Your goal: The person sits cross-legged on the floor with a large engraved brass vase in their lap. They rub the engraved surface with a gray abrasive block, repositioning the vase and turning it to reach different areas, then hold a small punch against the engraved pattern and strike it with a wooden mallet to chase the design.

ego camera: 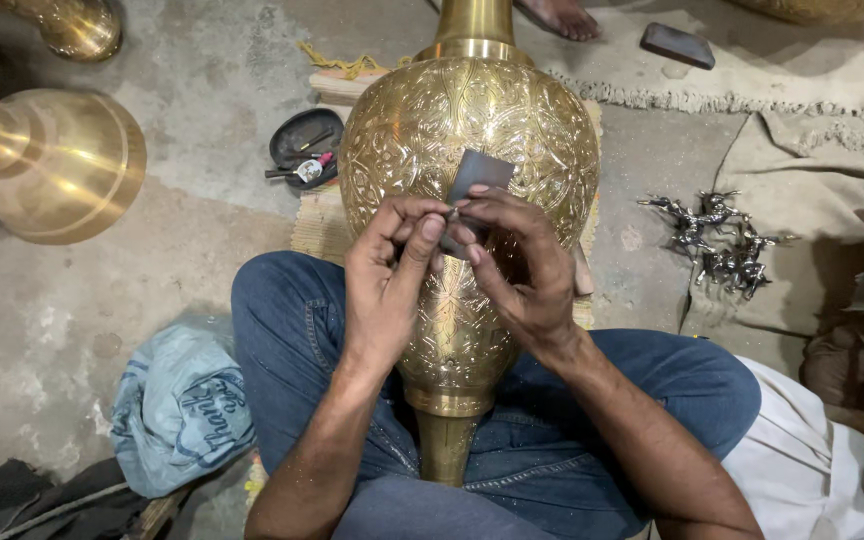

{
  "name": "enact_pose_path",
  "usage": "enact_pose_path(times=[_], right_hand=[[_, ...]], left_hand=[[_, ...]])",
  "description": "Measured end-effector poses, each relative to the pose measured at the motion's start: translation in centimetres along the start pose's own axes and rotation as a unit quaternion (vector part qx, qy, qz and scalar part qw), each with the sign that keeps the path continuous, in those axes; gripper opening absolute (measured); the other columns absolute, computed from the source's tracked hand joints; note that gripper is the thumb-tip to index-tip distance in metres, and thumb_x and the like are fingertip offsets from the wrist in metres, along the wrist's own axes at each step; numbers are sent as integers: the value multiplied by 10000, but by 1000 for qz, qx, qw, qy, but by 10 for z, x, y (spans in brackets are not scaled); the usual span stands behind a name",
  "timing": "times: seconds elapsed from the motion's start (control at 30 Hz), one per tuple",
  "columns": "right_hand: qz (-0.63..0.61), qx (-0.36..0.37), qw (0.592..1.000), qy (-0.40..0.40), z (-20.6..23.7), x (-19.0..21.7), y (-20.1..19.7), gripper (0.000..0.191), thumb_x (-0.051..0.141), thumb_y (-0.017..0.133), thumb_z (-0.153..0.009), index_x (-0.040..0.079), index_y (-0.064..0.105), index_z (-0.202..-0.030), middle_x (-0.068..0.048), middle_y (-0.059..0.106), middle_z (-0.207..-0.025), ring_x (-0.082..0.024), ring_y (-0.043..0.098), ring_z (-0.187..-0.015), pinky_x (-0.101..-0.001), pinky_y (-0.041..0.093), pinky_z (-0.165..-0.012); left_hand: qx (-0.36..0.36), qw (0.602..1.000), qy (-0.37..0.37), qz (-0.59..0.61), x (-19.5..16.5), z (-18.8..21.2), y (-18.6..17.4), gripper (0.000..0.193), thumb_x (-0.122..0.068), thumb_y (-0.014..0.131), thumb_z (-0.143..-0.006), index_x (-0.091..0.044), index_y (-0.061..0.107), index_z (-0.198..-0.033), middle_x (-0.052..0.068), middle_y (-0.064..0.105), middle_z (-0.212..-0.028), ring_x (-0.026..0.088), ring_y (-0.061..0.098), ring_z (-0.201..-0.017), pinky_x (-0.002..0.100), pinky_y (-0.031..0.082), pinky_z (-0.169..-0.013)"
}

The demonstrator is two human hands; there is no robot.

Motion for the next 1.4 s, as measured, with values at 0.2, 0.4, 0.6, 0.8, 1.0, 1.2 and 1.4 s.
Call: enact_pose_path(times=[0.2, 0.4, 0.6, 0.8, 1.0, 1.2, 1.4], right_hand=[[-29, -24, 997, 74, -3, 4, -4, 205, 34, 667, -1033, 12, 679, -1237, -136, 714, -1290, -273, 618, -1362, -423, 502, -1219], [-90, -43, 990, 99, -5, 1, -1, 141, 48, 710, -1013, 40, 727, -1152, -100, 730, -1239, -257, 619, -1357, -403, 501, -1225], [-113, -59, 985, 114, -2, -2, -3, 130, 29, 718, -1008, 36, 729, -1137, -93, 738, -1218, -255, 634, -1338, -413, 511, -1218], [-121, -63, 985, 104, -3, -5, -3, 129, 72, 727, -1006, 71, 734, -1134, -69, 750, -1200, -245, 657, -1322, -421, 538, -1217], [-104, -52, 987, 112, -1, -2, -3, 133, 84, 723, -1004, 63, 732, -1135, -80, 744, -1201, -255, 636, -1336, -425, 516, -1222], [-92, -53, 988, 115, -5, -1, -3, 123, 50, 724, -1003, 47, 735, -1126, -91, 746, -1193, -257, 640, -1328, -413, 524, -1198], [-92, -51, 988, 117, -5, 2, -4, 128, 30, 720, -1000, 44, 730, -1128, -90, 743, -1199, -254, 635, -1334, -414, 518, -1208]], left_hand=[[15, 999, -28, 5, 8, 1, 2, 205, -162, 642, -1059, 8, 686, -1165, 15, 702, -952, 75, 640, -868, 219, 534, -797], [31, 999, -29, 2, 10, -1, 1, 199, -153, 643, -1074, 14, 694, -1169, 15, 687, -938, 70, 637, -887, 216, 534, -816], [26, 999, -29, -6, 5, -2, 3, 199, -146, 656, -1049, 10, 696, -1165, 20, 715, -932, 72, 659, -872, 222, 562, -825], [18, 996, -5, -82, -3, -2, 2, 177, -158, 680, -1020, -6, 718, -1102, 31, 738, -859, 80, 711, -805, 237, 608, -759], [11, 995, 9, -102, -15, 0, 5, 149, -139, 696, -1016, -13, 725, -1091, 26, 725, -853, 68, 693, -798, 218, 586, -749], [-17, 989, -15, -146, -23, 3, 7, 141, -126, 711, -988, -26, 735, -1085, 17, 737, -836, 58, 696, -776, 197, 582, -706], [-42, 956, 101, -271, -42, 7, 10, 160, -106, 758, -963, -22, 750, -1099, 56, 761, -954, 85, 700, -815, 216, 569, -694]])
Point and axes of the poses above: each hand's wrist, its own z-axis away from the middle knuckle, its own y-axis out of the palm, x = y × z, the point moved 5 cm from there along -z, towards the middle knuckle
